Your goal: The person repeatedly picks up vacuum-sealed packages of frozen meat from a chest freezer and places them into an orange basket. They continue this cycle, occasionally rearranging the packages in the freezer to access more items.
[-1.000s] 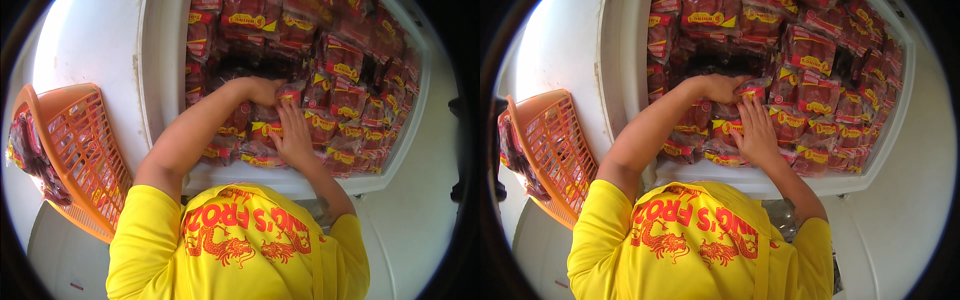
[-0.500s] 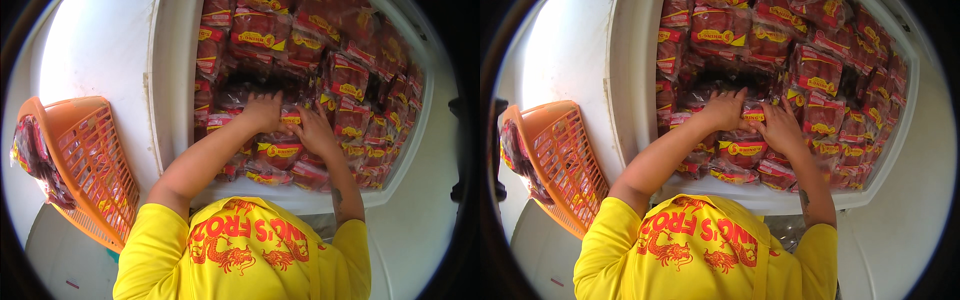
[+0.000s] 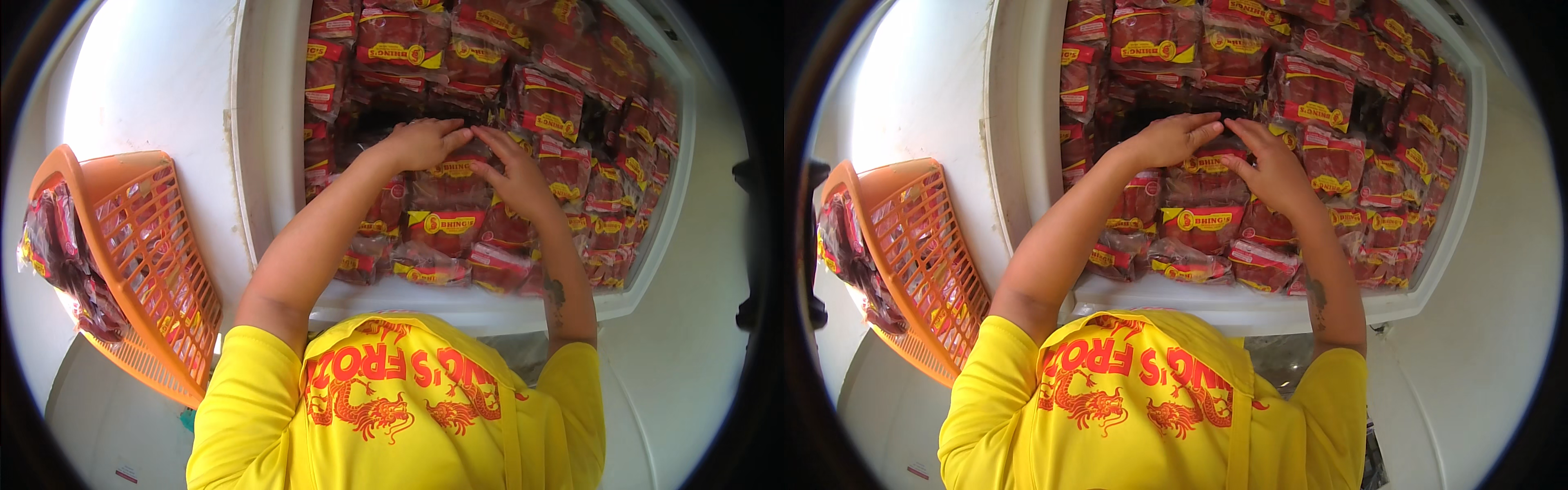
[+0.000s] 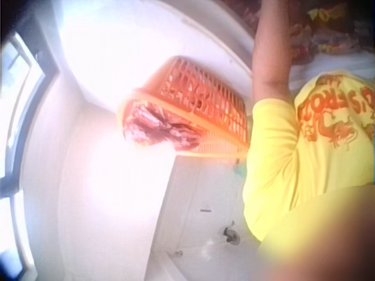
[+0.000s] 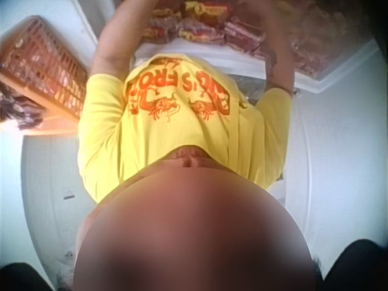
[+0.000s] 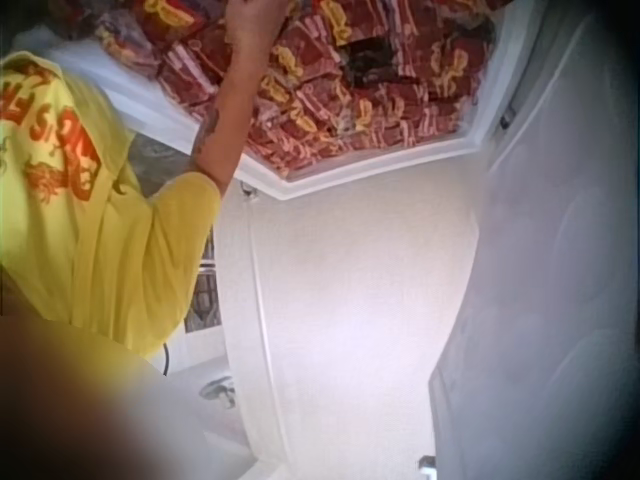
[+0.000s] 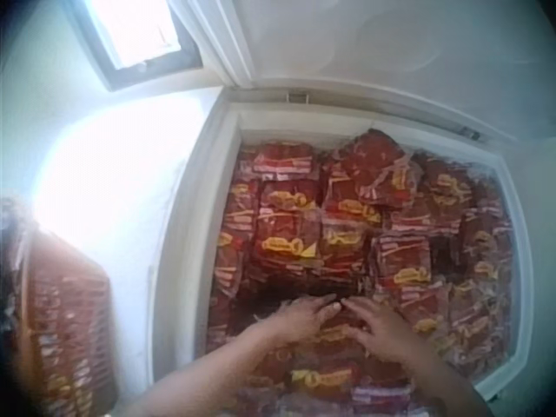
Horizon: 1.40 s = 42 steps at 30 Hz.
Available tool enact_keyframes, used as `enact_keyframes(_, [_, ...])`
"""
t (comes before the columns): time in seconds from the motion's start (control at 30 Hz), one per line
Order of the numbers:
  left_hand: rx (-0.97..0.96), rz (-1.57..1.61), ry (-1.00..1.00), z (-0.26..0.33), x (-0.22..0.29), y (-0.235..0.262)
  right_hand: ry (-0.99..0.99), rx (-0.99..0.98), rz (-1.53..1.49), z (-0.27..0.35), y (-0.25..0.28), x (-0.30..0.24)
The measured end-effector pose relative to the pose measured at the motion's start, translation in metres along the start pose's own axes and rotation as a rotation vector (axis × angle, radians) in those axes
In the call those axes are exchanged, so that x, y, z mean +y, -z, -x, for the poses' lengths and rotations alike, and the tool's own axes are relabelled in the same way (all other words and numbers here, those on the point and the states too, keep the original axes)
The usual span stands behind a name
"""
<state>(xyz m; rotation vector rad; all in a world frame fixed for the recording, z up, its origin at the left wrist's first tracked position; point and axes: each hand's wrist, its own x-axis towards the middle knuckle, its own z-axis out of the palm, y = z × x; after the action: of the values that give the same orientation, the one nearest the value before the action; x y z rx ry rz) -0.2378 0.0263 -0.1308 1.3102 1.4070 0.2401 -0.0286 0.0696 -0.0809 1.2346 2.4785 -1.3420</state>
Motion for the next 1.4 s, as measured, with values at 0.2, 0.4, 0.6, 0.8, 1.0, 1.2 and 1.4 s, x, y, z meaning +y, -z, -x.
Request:
enact_keyframes(0.2, [0.030, 0.156, 0.023, 0.006, -0.013, 0.003, 0.042, -0.029, 0.059, -0.011, -0.017, 0.005])
enact_keyframes(0.4, [0.058, 0.288, 0.107, 0.016, -0.019, 0.007, -0.067, -0.223, 0.139, -0.030, -0.024, 0.002])
enact_keyframes(0.6, [-0.041, 0.522, 0.148, 0.019, -0.025, 0.011, -0.200, -0.343, -0.064, -0.046, -0.012, -0.010])
enact_keyframes(0.8, [0.017, 0.950, 0.024, 0.023, -0.040, 0.014, -0.055, -0.321, -0.121, -0.056, 0.005, 0.000])
enact_keyframes(1.0, [0.002, 1.332, -0.187, 0.022, -0.026, -0.004, -0.147, 0.188, -0.918, -0.045, 0.011, 0.008])
enact_keyframes(1.2, [0.012, 1.561, -0.207, 0.021, -0.005, 0.026, -0.152, 0.386, -1.079, -0.029, -0.018, -0.008])
enact_keyframes(1.4, [0.403, 0.438, -0.061, 0.034, -0.005, 0.086, 0.018, 0.017, 0.053, 0.016, -0.036, -0.033])
